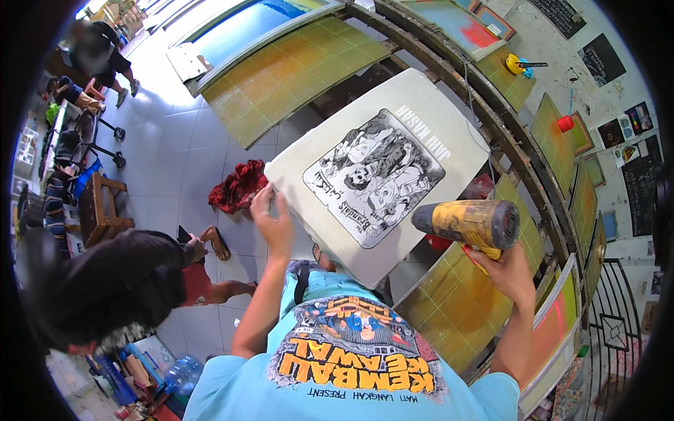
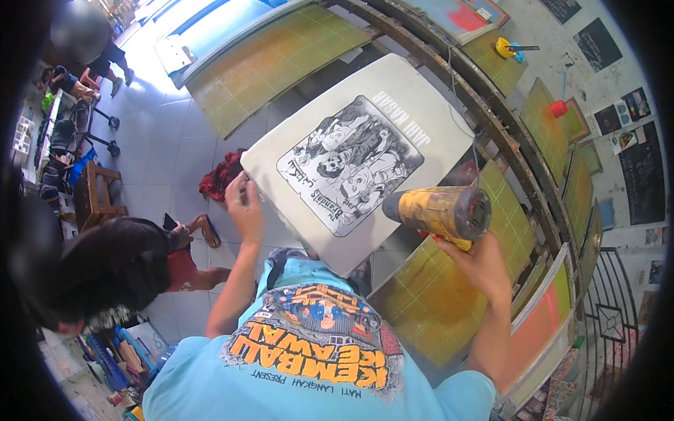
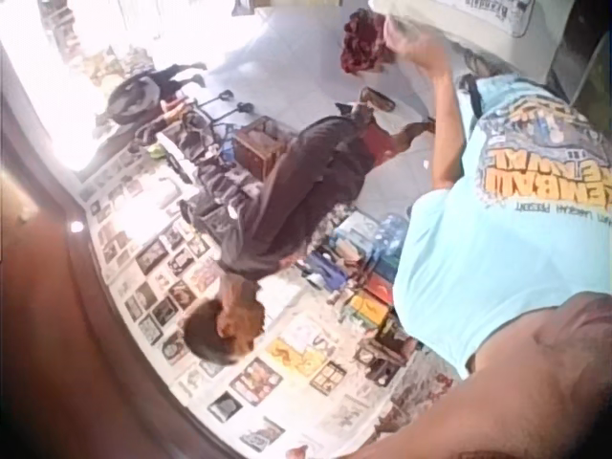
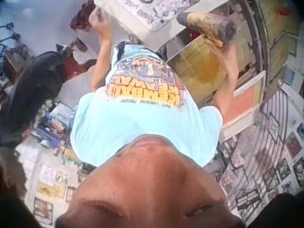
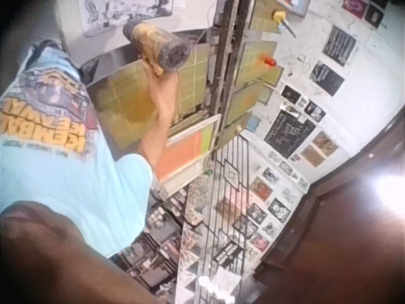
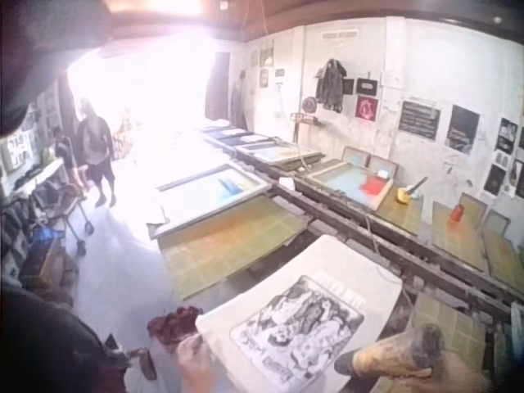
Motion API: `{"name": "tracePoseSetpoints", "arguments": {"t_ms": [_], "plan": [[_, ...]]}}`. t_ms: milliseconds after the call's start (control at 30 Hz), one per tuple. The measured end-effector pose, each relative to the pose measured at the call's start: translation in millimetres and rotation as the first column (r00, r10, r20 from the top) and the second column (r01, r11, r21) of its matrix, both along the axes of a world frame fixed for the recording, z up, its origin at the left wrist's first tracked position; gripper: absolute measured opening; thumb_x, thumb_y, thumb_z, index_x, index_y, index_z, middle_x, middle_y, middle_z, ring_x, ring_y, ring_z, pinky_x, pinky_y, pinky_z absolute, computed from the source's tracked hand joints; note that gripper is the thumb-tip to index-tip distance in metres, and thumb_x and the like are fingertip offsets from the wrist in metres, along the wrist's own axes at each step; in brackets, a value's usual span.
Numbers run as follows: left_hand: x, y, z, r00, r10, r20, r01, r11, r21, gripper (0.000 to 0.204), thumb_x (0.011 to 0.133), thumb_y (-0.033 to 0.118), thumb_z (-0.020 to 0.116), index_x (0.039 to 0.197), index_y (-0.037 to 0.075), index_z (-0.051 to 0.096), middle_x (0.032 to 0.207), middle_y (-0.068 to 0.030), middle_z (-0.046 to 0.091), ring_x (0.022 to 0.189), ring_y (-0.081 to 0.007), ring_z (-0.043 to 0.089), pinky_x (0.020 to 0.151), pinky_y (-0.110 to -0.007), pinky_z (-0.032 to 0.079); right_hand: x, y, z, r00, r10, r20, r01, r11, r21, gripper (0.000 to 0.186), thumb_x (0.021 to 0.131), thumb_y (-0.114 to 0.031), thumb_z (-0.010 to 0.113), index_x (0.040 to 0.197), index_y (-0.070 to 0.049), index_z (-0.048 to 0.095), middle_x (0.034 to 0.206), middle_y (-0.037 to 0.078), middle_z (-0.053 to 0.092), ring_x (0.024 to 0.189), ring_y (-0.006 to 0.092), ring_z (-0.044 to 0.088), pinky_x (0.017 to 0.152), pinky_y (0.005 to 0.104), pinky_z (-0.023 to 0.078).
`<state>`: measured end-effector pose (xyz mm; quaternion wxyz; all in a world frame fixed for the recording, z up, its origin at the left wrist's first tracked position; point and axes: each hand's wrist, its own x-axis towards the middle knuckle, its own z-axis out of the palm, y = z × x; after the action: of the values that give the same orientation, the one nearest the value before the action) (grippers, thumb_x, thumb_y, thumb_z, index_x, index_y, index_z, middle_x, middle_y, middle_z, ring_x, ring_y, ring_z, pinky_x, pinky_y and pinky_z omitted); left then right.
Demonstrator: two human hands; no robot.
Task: The person uses a heat gun to dry a white t-shirt on a printing table. They then pick up a screen printing frame, place it on the table, and use a squeegee to pull ink across the mesh. After removing the frame, they use the heat gun again to dry the printed design on the shirt.
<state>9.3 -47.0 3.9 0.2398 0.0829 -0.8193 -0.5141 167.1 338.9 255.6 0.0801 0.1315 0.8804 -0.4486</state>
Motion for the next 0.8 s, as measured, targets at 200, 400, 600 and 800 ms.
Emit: {"name": "tracePoseSetpoints", "arguments": {"t_ms": [200,400,600,800], "plan": [[-1.7,45.6,-0.7,0.980,-0.174,-0.099,0.152,0.969,-0.194,0.044,0.096,0.019,0.074,0.137,0.008,0.065,0.151,-0.0158,0.054,0.144,-0.0381,0.044,0.121,-0.055,0.028,-20.9,-35.2,-6.1,0.990,-0.134,-0.052,0.143,0.966,0.214,0.033,0.094,-0.009,0.077,0.122,0.007,0.069,0.114,0.016,0.077,0.103,0.0187,0.074,0.093,0.0357,0.057],[-7.1,65.4,-18.1,0.971,-0.222,-0.090,0.200,0.957,-0.209,0.049,0.097,0.021,0.074,0.142,0.009,0.061,0.162,-0.0170,0.044,0.155,-0.0401,0.032,0.127,-0.059,0.019,-31.1,-36.2,-17.6,0.998,-0.056,-0.042,0.067,0.933,0.355,0.031,0.091,-0.015,0.077,0.116,0.004,0.074,0.101,0.019,0.079,0.095,0.0298,0.078,0.081,0.0392,0.058],[-5.3,67.1,-17.4,0.976,-0.208,-0.064,0.191,0.959,-0.208,0.050,0.099,0.022,0.071,0.144,0.007,0.058,0.164,-0.0182,0.041,0.157,-0.0406,0.029,0.128,-0.060,0.016,-42.4,-43.9,-21.6,0.998,-0.018,-0.066,0.041,0.927,0.372,0.030,0.091,-0.017,0.076,0.114,0.002,0.075,0.099,0.022,0.078,0.094,0.0357,0.078,0.079,0.0413,0.058],[-6.6,56.5,-6.5,0.974,-0.214,-0.069,0.211,0.976,-0.047,0.047,0.102,0.022,0.067,0.144,0.004,0.058,0.165,-0.0173,0.041,0.158,-0.0407,0.027,0.129,-0.060,0.015,-49.9,-59.7,-17.7,0.998,-0.043,0.047,0.022,0.924,0.381,0.028,0.093,-0.011,0.076,0.116,0.005,0.073,0.104,0.017,0.080,0.095,0.0228,0.077,0.085,0.0373,0.058]]}}
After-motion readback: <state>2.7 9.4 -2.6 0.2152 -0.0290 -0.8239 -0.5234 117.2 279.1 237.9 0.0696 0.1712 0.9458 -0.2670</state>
